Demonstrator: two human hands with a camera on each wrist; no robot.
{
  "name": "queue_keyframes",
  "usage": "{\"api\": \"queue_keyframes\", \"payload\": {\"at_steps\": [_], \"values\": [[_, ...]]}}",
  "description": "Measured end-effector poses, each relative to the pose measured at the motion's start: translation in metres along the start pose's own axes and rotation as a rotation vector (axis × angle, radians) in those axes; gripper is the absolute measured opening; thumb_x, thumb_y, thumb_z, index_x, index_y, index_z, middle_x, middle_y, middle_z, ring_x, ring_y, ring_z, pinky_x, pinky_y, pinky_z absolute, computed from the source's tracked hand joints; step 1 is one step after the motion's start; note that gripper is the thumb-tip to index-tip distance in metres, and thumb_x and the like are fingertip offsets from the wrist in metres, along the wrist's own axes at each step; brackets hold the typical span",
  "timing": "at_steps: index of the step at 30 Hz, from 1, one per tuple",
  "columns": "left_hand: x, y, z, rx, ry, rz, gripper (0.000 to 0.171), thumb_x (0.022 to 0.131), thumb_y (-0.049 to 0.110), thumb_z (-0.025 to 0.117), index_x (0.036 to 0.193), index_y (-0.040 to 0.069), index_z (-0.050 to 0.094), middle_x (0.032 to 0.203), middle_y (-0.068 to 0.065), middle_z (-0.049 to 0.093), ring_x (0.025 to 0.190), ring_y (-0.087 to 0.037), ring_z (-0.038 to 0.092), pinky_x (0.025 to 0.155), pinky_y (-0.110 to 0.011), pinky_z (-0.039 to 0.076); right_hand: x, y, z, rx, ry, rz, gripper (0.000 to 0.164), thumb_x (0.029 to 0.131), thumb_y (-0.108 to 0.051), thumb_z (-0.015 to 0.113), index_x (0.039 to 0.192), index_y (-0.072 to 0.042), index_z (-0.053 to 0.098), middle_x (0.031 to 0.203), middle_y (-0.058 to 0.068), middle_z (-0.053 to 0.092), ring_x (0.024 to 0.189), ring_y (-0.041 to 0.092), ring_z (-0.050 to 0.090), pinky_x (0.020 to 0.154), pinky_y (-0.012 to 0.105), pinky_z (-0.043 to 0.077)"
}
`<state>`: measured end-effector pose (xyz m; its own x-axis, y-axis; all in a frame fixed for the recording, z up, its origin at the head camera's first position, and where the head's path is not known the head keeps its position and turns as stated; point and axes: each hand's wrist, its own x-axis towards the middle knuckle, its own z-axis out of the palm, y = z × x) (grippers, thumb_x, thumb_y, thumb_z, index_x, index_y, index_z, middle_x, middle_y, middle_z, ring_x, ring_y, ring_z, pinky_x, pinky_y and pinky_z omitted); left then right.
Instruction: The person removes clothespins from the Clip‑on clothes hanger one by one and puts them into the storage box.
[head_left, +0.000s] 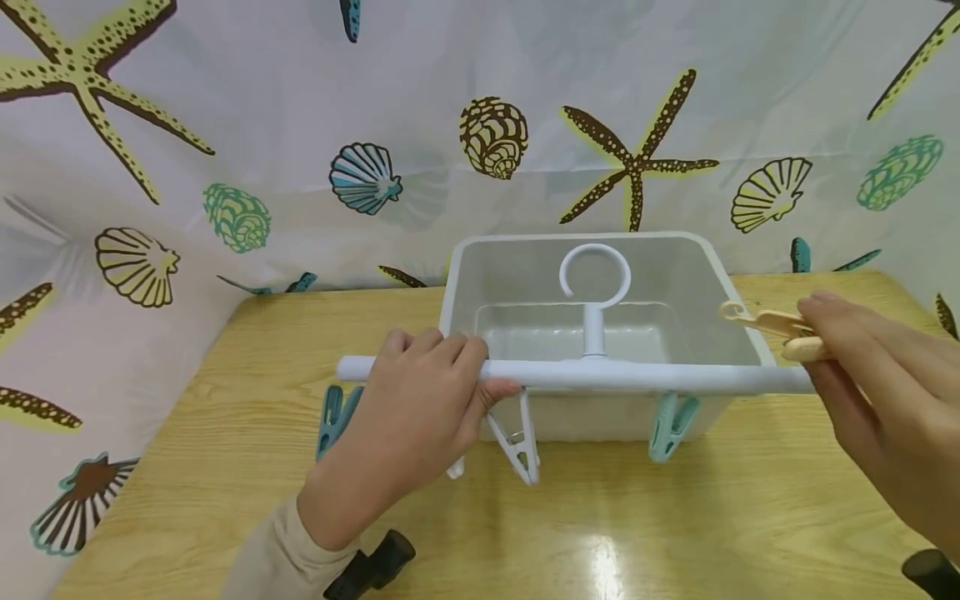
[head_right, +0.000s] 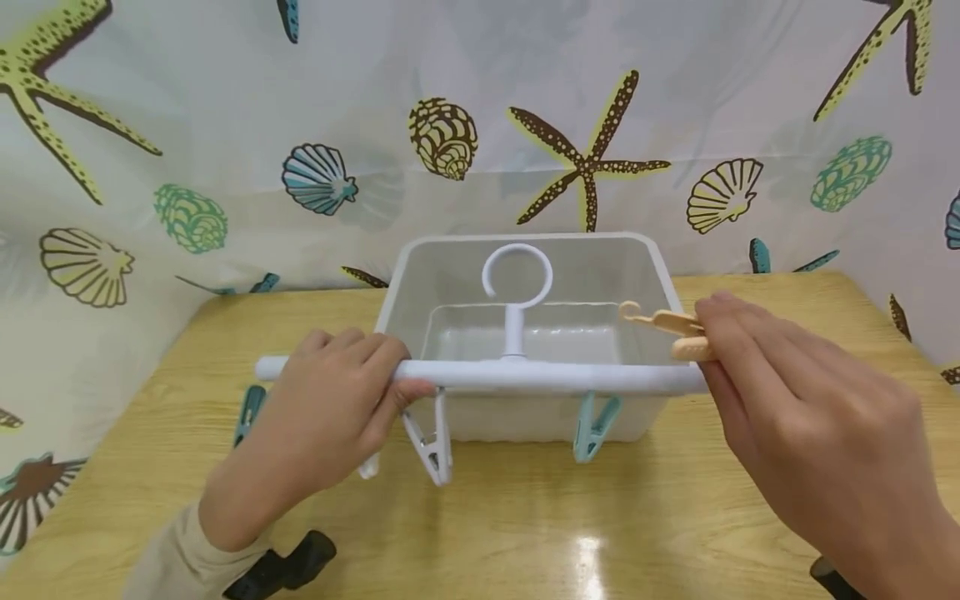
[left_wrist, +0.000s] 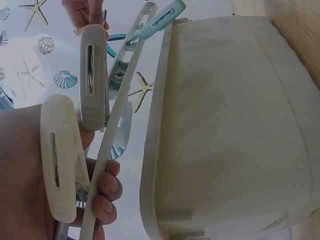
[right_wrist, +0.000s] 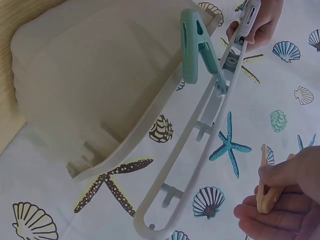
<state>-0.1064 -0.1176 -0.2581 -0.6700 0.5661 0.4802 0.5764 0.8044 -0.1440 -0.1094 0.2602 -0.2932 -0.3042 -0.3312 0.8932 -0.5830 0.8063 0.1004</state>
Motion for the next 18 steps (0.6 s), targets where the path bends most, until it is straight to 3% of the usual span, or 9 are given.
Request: {"api": "queue_keyframes", "payload": {"at_steps": [5,9,13,15,18], "values": [[-0.001,0.001,0.001,0.005,0.0,0.007,0.04,0.094,0.043,0.058,0.075,0.009,0.048,0.062,0.002,0.043,0.059,-0.019,0.045,0.06,-0.036,0.037,0.009,0.0,-0.004,-0.018,-0.063,0.002,0.034,0.092,-0.012,0.064,0.126,-0.005,0.063,0.127,0.01,0.062,0.101,0.038,0.066,0.083,0.048,0.052],[-0.002,0.001,0.002,0.002,0.006,0.011,0.039,0.094,0.042,0.059,0.075,0.009,0.049,0.063,0.002,0.044,0.059,-0.019,0.045,0.059,-0.035,0.035,0.027,-0.01,-0.009,-0.034,-0.089,-0.004,0.034,0.1,-0.024,0.054,0.125,-0.004,0.063,0.123,0.012,0.064,0.094,0.04,0.067,0.078,0.046,0.053],[-0.001,0.001,0.004,0.002,0.019,0.02,0.04,0.094,0.042,0.06,0.075,0.009,0.049,0.064,0.001,0.045,0.059,-0.019,0.044,0.058,-0.033,0.033,0.041,-0.022,-0.014,-0.034,-0.131,-0.006,0.046,0.103,-0.037,0.042,0.124,-0.002,0.064,0.117,0.016,0.067,0.088,0.042,0.068,0.077,0.043,0.053],[-0.001,0.001,0.004,0.008,0.024,0.023,0.04,0.093,0.043,0.06,0.075,0.009,0.049,0.064,0.001,0.045,0.058,-0.019,0.044,0.057,-0.033,0.032,0.043,-0.023,-0.014,-0.009,-0.123,-0.008,0.045,0.103,-0.037,0.043,0.122,-0.003,0.065,0.114,0.016,0.068,0.087,0.041,0.068,0.08,0.039,0.053],[0.0,0.001,0.005,0.015,0.025,0.021,0.041,0.093,0.043,0.06,0.074,0.009,0.047,0.063,0.001,0.044,0.057,-0.019,0.042,0.056,-0.032,0.031,0.051,-0.024,-0.014,-0.004,-0.139,-0.024,0.045,0.102,-0.036,0.043,0.122,-0.001,0.065,0.109,0.019,0.069,0.082,0.04,0.069,0.07,0.044,0.053]]}}
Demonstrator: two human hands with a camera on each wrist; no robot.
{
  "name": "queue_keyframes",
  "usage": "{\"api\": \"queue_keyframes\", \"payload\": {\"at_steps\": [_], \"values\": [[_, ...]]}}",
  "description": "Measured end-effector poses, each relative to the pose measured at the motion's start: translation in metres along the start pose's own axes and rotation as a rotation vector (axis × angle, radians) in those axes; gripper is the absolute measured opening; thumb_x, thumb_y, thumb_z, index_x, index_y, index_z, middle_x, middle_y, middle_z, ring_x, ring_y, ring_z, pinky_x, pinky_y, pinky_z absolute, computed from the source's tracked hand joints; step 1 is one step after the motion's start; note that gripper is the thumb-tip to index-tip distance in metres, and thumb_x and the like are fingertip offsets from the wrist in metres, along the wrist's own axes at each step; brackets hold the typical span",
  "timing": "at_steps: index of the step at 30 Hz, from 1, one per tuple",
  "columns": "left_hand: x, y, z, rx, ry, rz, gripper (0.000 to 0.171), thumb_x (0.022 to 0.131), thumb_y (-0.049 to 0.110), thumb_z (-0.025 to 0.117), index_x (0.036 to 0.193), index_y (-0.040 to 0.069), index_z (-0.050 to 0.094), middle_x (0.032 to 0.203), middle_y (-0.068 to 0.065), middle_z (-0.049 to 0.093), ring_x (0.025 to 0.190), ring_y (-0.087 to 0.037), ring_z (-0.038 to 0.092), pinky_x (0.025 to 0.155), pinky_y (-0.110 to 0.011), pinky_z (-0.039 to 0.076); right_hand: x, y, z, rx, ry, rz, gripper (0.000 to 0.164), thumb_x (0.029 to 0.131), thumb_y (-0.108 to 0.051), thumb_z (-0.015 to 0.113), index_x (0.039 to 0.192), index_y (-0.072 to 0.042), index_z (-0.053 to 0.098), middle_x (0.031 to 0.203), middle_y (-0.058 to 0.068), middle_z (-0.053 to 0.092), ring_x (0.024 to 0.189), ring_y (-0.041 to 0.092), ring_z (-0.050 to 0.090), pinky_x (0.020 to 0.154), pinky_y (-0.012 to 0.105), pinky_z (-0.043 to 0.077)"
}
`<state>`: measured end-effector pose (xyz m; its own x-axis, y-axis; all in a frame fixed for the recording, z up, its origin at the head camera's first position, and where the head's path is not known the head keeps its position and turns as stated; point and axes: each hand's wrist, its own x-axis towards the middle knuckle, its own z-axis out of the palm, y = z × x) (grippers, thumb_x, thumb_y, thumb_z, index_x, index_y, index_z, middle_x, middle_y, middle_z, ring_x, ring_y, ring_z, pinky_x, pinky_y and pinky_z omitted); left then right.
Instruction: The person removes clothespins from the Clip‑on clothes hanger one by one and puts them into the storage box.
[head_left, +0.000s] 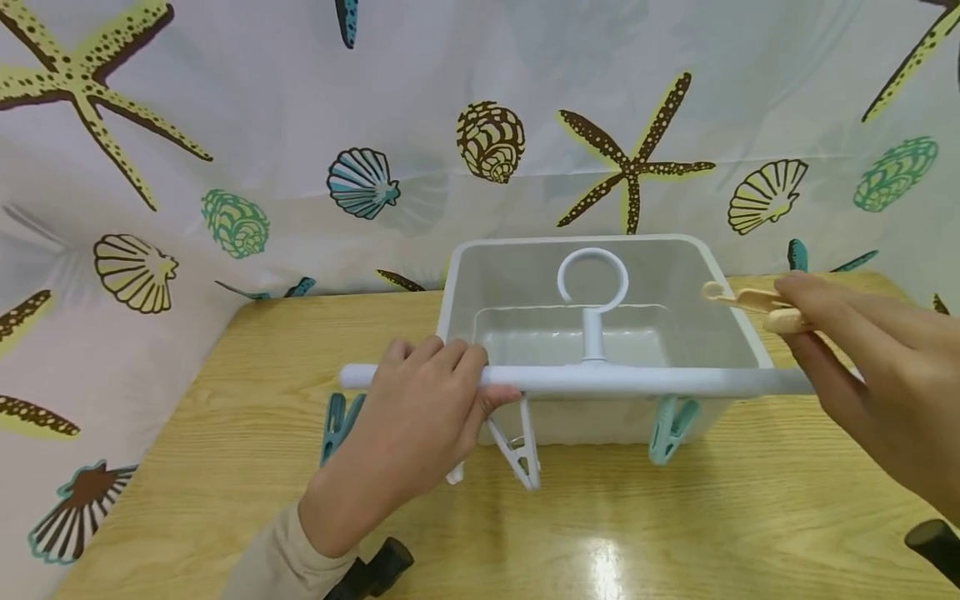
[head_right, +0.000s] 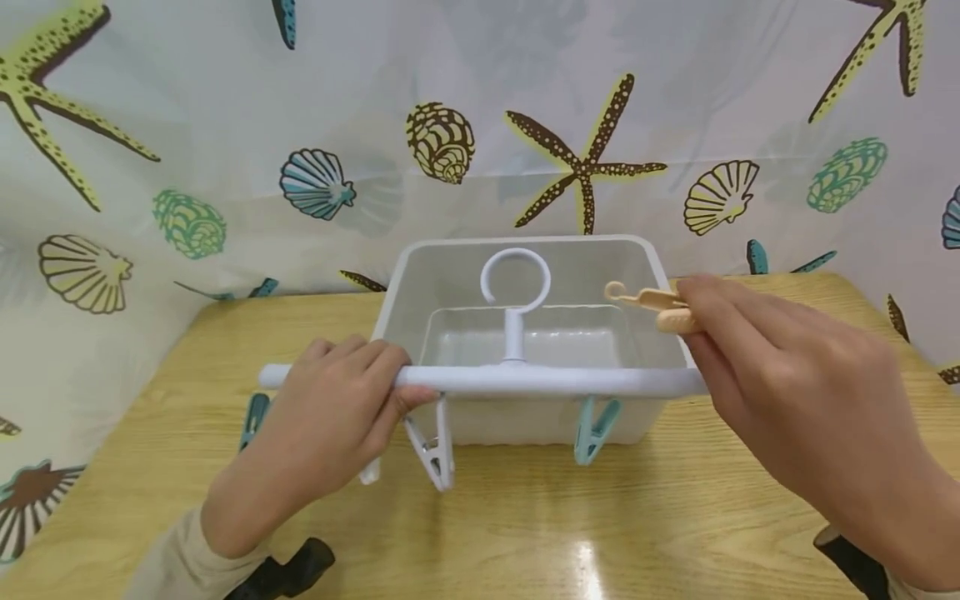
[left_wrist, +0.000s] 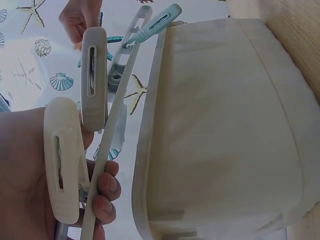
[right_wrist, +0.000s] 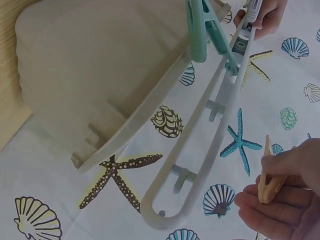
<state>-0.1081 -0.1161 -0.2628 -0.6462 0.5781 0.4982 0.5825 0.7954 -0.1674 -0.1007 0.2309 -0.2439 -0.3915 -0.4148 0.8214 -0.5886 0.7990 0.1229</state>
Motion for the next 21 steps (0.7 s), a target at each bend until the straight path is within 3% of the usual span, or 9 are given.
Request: {"api": "queue_keyframes", "payload": {"at_steps": [4,9,11,14,17,21], "values": [[-0.002,0.001,0.001,0.006,-0.01,-0.005,0.041,0.093,0.042,0.061,0.074,0.009,0.047,0.063,0.001,0.041,0.058,-0.019,0.04,0.056,-0.032,0.03,0.012,-0.003,-0.002,-0.023,-0.037,-0.018,0.049,0.103,-0.036,0.039,0.118,0.003,0.064,0.1,0.023,0.069,0.075,0.039,0.068,0.059,0.047,0.05],[-0.004,0.001,0.002,0.018,-0.011,-0.005,0.041,0.093,0.042,0.061,0.075,0.009,0.047,0.064,0.001,0.042,0.059,-0.019,0.043,0.057,-0.034,0.034,0.02,-0.001,-0.001,-0.033,-0.049,-0.015,0.056,0.105,-0.04,0.035,0.113,0.007,0.064,0.098,0.025,0.069,0.075,0.041,0.068,0.058,0.048,0.05],[-0.004,0.001,0.002,0.022,0.005,-0.004,0.043,0.096,0.045,0.054,0.075,0.009,0.047,0.064,0.0,0.043,0.059,-0.02,0.044,0.058,-0.034,0.035,0.023,0.002,0.001,-0.033,-0.046,-0.013,0.058,0.105,-0.043,0.034,0.113,0.006,0.064,0.098,0.026,0.069,0.073,0.043,0.067,0.057,0.05,0.05],[-0.005,0.001,0.002,0.018,0.028,-0.005,0.052,0.101,0.051,0.033,0.074,0.008,0.047,0.063,0.0,0.043,0.059,-0.02,0.045,0.058,-0.035,0.035,0.026,0.008,0.004,-0.04,-0.054,-0.012,0.061,0.104,-0.045,0.032,0.112,0.006,0.063,0.096,0.027,0.068,0.069,0.045,0.065,0.053,0.053,0.048],[-0.007,0.001,0.004,0.005,0.037,-0.006,0.063,0.1,0.053,0.013,0.074,0.008,0.047,0.063,0.0,0.043,0.058,-0.02,0.044,0.057,-0.034,0.034,0.03,0.013,0.004,-0.057,-0.086,-0.01,0.064,0.104,-0.047,0.03,0.111,0.007,0.063,0.095,0.028,0.068,0.068,0.046,0.065,0.052,0.055,0.048],[-0.008,0.001,0.008,-0.009,0.041,-0.003,0.058,0.102,0.052,0.021,0.073,0.008,0.047,0.063,0.001,0.044,0.058,-0.02,0.043,0.057,-0.033,0.033,0.034,0.017,0.003,-0.074,-0.129,-0.015,0.067,0.104,-0.048,0.027,0.109,0.008,0.063,0.094,0.028,0.068,0.066,0.045,0.065,0.051,0.054,0.048]]}}
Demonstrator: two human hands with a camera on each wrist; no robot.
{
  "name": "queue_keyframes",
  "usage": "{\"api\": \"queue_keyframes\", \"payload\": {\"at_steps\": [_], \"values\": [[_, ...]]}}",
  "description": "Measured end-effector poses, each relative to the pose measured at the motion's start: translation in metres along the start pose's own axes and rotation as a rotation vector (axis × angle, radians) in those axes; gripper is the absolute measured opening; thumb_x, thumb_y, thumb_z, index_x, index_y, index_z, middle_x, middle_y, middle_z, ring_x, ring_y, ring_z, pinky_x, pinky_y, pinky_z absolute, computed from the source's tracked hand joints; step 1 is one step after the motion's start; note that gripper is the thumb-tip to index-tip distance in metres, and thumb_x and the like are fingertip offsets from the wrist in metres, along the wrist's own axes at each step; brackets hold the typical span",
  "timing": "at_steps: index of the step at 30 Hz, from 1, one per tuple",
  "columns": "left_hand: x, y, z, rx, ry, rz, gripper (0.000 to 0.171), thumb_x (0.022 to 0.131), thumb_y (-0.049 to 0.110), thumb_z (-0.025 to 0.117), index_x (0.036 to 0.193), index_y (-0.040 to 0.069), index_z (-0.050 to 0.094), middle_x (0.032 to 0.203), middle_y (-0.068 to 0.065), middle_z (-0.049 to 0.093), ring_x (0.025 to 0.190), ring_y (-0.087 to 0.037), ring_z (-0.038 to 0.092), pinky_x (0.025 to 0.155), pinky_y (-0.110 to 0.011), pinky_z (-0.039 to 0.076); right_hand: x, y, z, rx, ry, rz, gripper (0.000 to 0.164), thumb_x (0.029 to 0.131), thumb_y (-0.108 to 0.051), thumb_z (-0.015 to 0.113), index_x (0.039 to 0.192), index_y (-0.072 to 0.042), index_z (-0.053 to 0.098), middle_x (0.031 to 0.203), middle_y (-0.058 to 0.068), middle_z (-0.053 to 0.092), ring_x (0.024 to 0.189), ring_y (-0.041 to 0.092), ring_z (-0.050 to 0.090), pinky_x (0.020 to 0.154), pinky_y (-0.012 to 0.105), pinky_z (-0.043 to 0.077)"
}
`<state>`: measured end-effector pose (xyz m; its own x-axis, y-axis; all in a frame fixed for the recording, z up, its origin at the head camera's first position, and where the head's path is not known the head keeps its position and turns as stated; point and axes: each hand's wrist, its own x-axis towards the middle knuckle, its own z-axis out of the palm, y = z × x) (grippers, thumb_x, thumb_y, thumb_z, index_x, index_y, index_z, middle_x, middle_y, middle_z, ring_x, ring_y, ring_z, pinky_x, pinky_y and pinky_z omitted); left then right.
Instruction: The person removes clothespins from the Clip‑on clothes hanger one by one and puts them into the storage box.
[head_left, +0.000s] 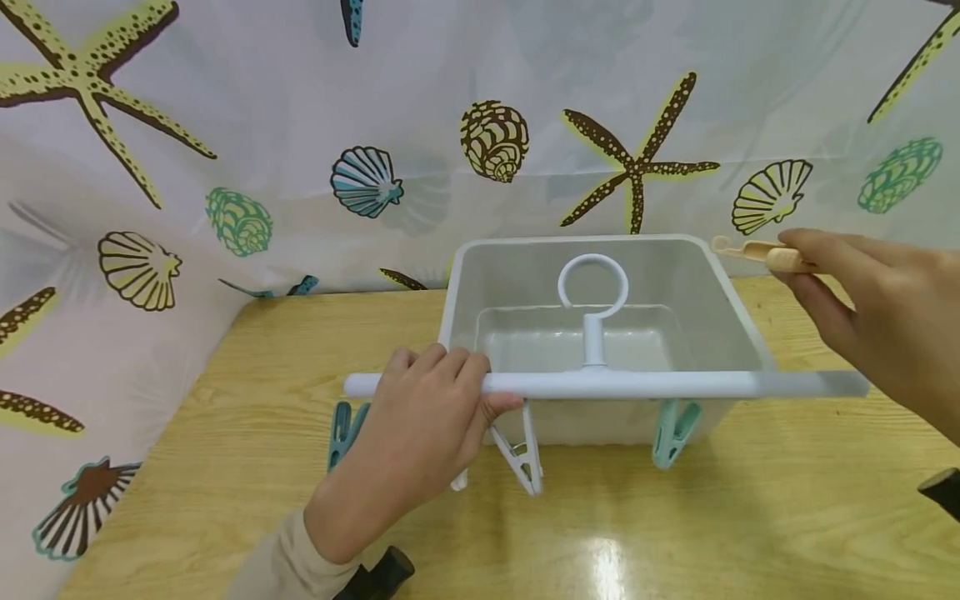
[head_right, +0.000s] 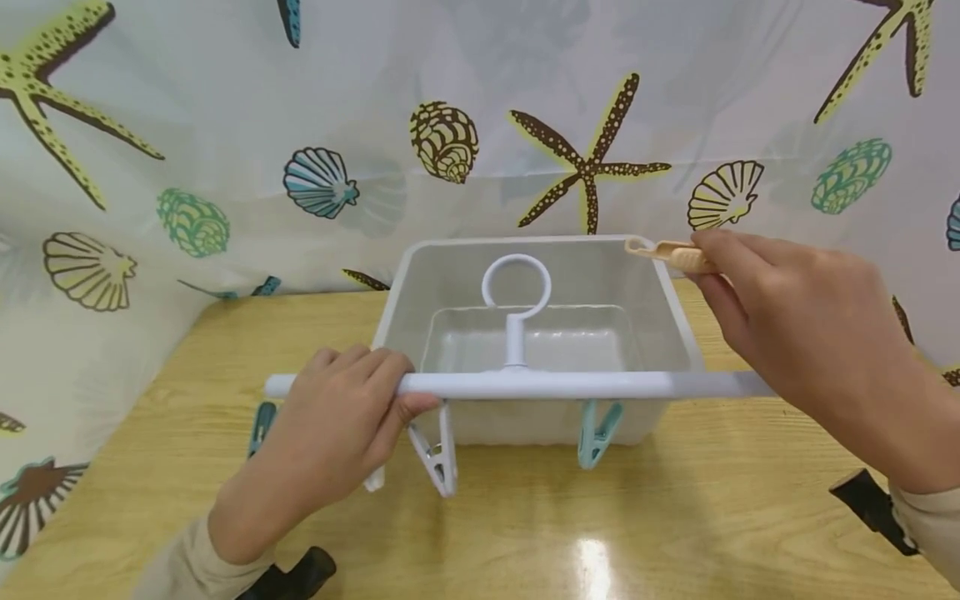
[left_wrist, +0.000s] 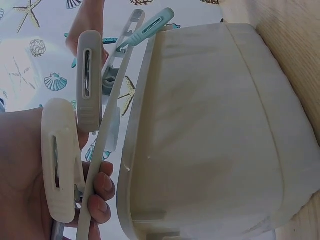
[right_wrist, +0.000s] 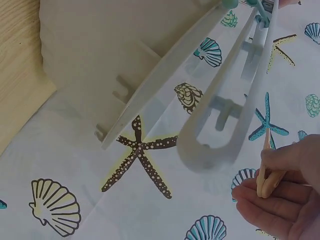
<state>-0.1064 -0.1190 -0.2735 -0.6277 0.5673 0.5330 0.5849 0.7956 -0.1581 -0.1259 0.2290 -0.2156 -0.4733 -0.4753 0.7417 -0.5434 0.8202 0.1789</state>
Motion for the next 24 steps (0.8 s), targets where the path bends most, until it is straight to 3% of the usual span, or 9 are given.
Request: {"api": "queue_keyframes", "payload": {"at_steps": [4,9,12,15,18,21,22,24], "values": [[0.001,0.0,0.0,0.002,0.007,0.003,0.046,0.099,0.047,0.045,0.073,0.009,0.047,0.063,0.0,0.045,0.058,-0.02,0.044,0.057,-0.034,0.035,0.002,0.002,0.0,-0.009,-0.022,-0.001,0.069,0.103,-0.051,0.025,0.108,0.007,0.063,0.093,0.028,0.068,0.062,0.045,0.064,0.048,0.052,0.048],[0.0,0.001,0.001,-0.008,-0.014,-0.006,0.041,0.094,0.043,0.057,0.073,0.009,0.046,0.063,0.001,0.045,0.059,-0.02,0.046,0.058,-0.033,0.034,0.005,0.005,0.005,-0.023,-0.038,-0.016,0.069,0.103,-0.052,0.023,0.107,0.003,0.065,0.091,0.024,0.07,0.049,0.038,0.059,0.038,0.046,0.04],[-0.001,0.001,0.001,-0.011,-0.022,-0.009,0.044,0.098,0.046,0.05,0.072,0.01,0.046,0.064,0.001,0.045,0.06,-0.02,0.046,0.059,-0.033,0.034,0.007,0.005,0.008,-0.014,-0.036,-0.024,0.069,0.103,-0.053,0.023,0.103,0.0,0.066,0.084,0.02,0.071,0.045,0.032,0.056,0.038,0.045,0.039],[-0.002,0.001,0.002,-0.012,-0.015,-0.008,0.052,0.101,0.051,0.033,0.073,0.009,0.047,0.064,0.001,0.046,0.06,-0.02,0.046,0.059,-0.033,0.035,0.011,0.005,0.012,0.01,-0.042,-0.042,0.068,0.103,-0.054,0.025,0.096,-0.001,0.067,0.079,0.017,0.071,0.043,0.026,0.053,0.04,0.046,0.04],[-0.002,0.002,0.003,-0.009,0.003,-0.001,0.061,0.101,0.053,0.016,0.073,0.008,0.048,0.064,0.0,0.046,0.06,-0.02,0.046,0.059,-0.034,0.036,0.015,0.005,0.015,0.031,-0.084,-0.045,0.042,0.1,-0.039,0.05,0.093,-0.001,0.068,0.077,0.014,0.071,0.043,0.023,0.052,0.042,0.045,0.042],[-0.001,0.003,0.003,-0.001,0.011,0.007,0.065,0.1,0.053,0.011,0.074,0.008,0.049,0.063,0.0,0.045,0.059,-0.02,0.046,0.059,-0.034,0.036,0.018,0.005,0.018,0.034,-0.148,-0.033,0.016,0.086,-0.017,0.068,0.094,-0.003,0.068,0.075,0.01,0.071,0.045,0.021,0.052,0.043,0.044,0.042],[-0.001,0.003,0.004,0.001,0.01,0.009,0.065,0.1,0.053,0.01,0.074,0.008,0.049,0.063,0.001,0.045,0.058,-0.02,0.046,0.059,-0.034,0.036,0.019,0.005,0.019,0.032,-0.172,-0.023,0.016,0.081,-0.011,0.072,0.094,-0.003,0.068,0.074,0.01,0.07,0.046,0.021,0.053,0.044,0.044,0.043],[0.0,0.003,0.004,0.001,0.0,0.011,0.062,0.101,0.053,0.016,0.074,0.008,0.05,0.063,0.001,0.045,0.059,-0.019,0.046,0.059,-0.034,0.036,0.02,0.005,0.021,0.024,-0.209,-0.008,0.016,0.08,-0.009,0.074,0.094,-0.004,0.068,0.073,0.008,0.07,0.047,0.02,0.053,0.044,0.042,0.042]]}}
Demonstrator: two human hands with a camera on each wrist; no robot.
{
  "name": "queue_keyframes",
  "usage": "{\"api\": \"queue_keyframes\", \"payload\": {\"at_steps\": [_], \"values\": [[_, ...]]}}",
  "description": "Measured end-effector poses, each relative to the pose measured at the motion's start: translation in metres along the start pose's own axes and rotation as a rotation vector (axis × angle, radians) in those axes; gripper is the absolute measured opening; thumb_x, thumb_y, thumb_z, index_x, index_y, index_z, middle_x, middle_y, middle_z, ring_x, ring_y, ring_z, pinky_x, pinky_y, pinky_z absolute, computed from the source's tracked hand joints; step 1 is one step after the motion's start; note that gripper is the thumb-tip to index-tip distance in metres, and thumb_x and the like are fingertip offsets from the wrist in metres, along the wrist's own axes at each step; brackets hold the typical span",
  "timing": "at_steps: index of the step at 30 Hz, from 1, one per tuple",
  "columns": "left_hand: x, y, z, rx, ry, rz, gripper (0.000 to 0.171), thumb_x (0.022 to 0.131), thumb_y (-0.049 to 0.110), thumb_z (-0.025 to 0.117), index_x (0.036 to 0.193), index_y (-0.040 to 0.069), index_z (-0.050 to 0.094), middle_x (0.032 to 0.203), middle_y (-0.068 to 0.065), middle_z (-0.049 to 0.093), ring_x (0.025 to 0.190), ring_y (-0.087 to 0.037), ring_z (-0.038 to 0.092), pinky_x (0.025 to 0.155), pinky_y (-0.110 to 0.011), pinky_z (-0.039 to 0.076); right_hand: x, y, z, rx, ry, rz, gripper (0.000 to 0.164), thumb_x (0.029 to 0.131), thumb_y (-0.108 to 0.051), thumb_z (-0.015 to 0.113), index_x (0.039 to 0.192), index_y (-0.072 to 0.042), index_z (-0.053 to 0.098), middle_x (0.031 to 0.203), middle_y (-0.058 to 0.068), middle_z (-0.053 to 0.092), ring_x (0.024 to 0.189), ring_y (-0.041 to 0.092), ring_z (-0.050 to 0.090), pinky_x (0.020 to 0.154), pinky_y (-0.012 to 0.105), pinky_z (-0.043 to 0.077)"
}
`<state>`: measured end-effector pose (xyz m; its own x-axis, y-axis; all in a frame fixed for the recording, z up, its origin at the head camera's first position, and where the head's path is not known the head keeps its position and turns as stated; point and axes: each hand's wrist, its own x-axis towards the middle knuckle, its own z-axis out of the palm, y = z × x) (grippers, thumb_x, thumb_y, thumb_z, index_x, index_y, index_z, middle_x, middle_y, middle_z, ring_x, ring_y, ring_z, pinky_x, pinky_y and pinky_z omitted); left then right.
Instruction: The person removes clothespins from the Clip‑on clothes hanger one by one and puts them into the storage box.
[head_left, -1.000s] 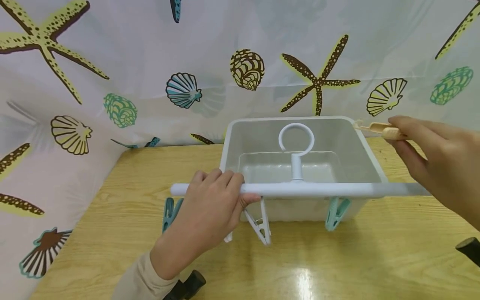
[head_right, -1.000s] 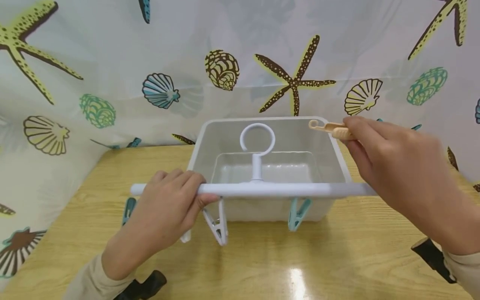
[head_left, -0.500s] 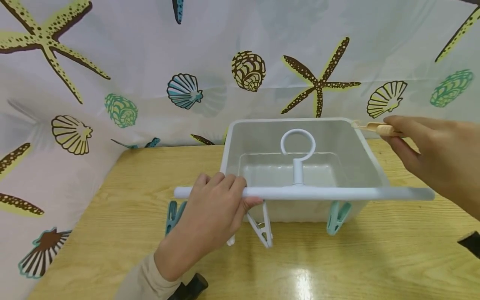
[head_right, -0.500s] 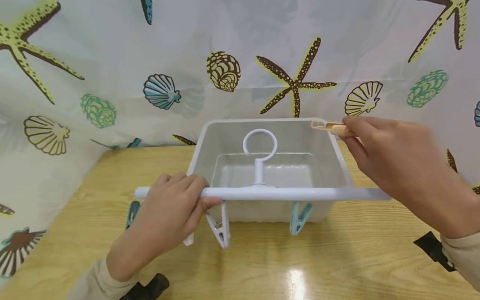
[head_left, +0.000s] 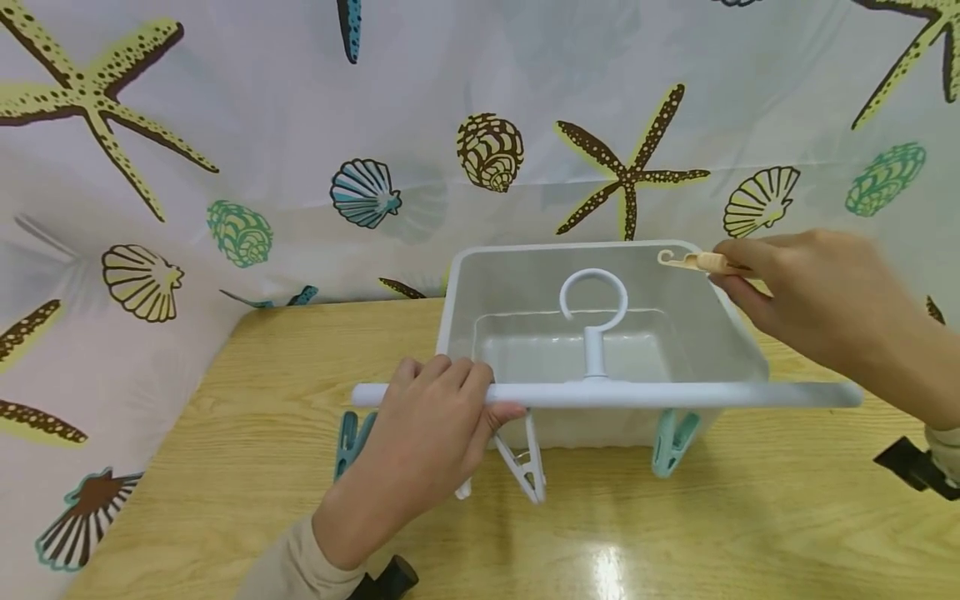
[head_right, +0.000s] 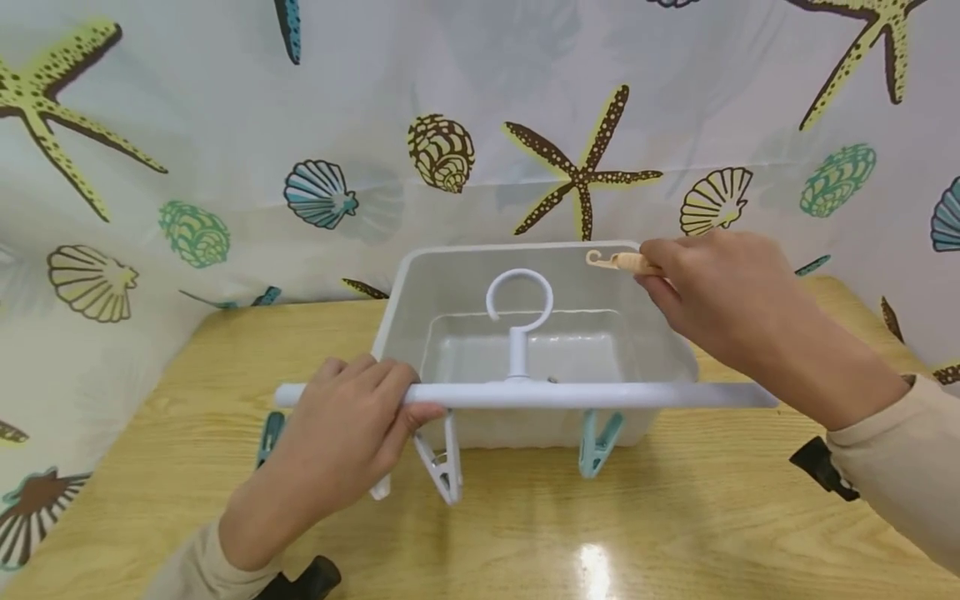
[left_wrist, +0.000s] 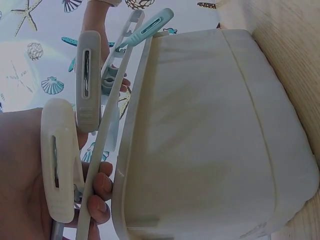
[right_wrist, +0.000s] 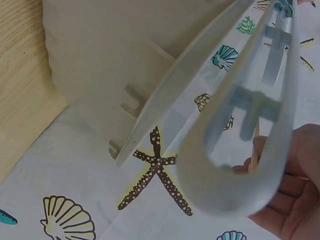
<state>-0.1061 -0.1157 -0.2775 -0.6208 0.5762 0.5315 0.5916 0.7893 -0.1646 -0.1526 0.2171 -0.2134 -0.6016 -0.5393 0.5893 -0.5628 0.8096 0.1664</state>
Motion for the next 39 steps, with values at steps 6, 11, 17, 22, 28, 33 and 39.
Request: {"api": "queue_keyframes", "payload": {"at_steps": [6,11,17,22,28,33,39], "values": [[-0.001,-0.001,0.001,-0.002,-0.004,0.0,0.053,0.101,0.051,0.033,0.075,0.009,0.051,0.064,0.001,0.048,0.06,-0.02,0.048,0.059,-0.034,0.037,0.005,-0.002,0.008,0.019,-0.086,0.044,0.011,0.082,-0.012,0.075,0.09,-0.009,0.068,0.07,0.004,0.069,0.047,0.016,0.05,0.04,0.036,0.035],[-0.002,-0.002,-0.001,-0.007,-0.018,-0.013,0.042,0.096,0.046,0.053,0.075,0.009,0.049,0.064,0.001,0.047,0.061,-0.02,0.048,0.059,-0.033,0.036,0.01,-0.001,0.015,0.038,-0.135,0.035,0.013,0.082,-0.015,0.074,0.092,-0.009,0.07,0.072,0.005,0.07,0.047,0.015,0.05,0.04,0.037,0.035],[-0.002,-0.002,-0.003,-0.013,-0.033,-0.019,0.04,0.095,0.044,0.057,0.075,0.01,0.049,0.065,0.001,0.048,0.062,-0.02,0.048,0.06,-0.033,0.036,0.012,0.0,0.021,0.05,-0.192,0.021,0.017,0.083,-0.017,0.074,0.096,-0.006,0.071,0.073,0.004,0.069,0.05,0.014,0.053,0.041,0.037,0.038],[-0.003,-0.003,-0.004,-0.016,-0.037,-0.034,0.039,0.093,0.043,0.06,0.075,0.01,0.049,0.065,0.001,0.048,0.062,-0.019,0.048,0.06,-0.033,0.036,0.014,-0.001,0.024,0.059,-0.215,0.016,0.023,0.084,-0.019,0.074,0.102,-0.005,0.07,0.078,0.007,0.071,0.052,0.016,0.057,0.042,0.038,0.041],[-0.003,-0.003,-0.005,-0.009,-0.034,-0.032,0.039,0.093,0.043,0.06,0.074,0.01,0.048,0.065,0.001,0.048,0.062,-0.019,0.048,0.059,-0.033,0.035,0.015,-0.003,0.022,0.037,-0.247,0.046,0.029,0.084,-0.018,0.074,0.109,-0.004,0.069,0.09,0.015,0.072,0.058,0.024,0.062,0.043,0.039,0.044],[-0.002,-0.003,-0.005,-0.011,-0.039,-0.034,0.039,0.094,0.042,0.06,0.074,0.01,0.049,0.065,0.001,0.048,0.061,-0.019,0.048,0.058,-0.033,0.036,0.013,-0.004,0.021,0.028,-0.235,0.049,0.026,0.084,-0.018,0.074,0.106,-0.004,0.07,0.094,0.015,0.072,0.06,0.025,0.064,0.043,0.039,0.044],[-0.002,-0.003,-0.005,-0.012,-0.053,-0.04,0.039,0.094,0.043,0.059,0.075,0.01,0.049,0.066,0.001,0.05,0.061,-0.019,0.048,0.059,-0.034,0.036,0.008,-0.004,0.021,0.024,-0.207,0.043,0.024,0.082,-0.016,0.075,0.102,-0.005,0.071,0.095,0.014,0.072,0.058,0.026,0.063,0.042,0.042,0.043]]}}
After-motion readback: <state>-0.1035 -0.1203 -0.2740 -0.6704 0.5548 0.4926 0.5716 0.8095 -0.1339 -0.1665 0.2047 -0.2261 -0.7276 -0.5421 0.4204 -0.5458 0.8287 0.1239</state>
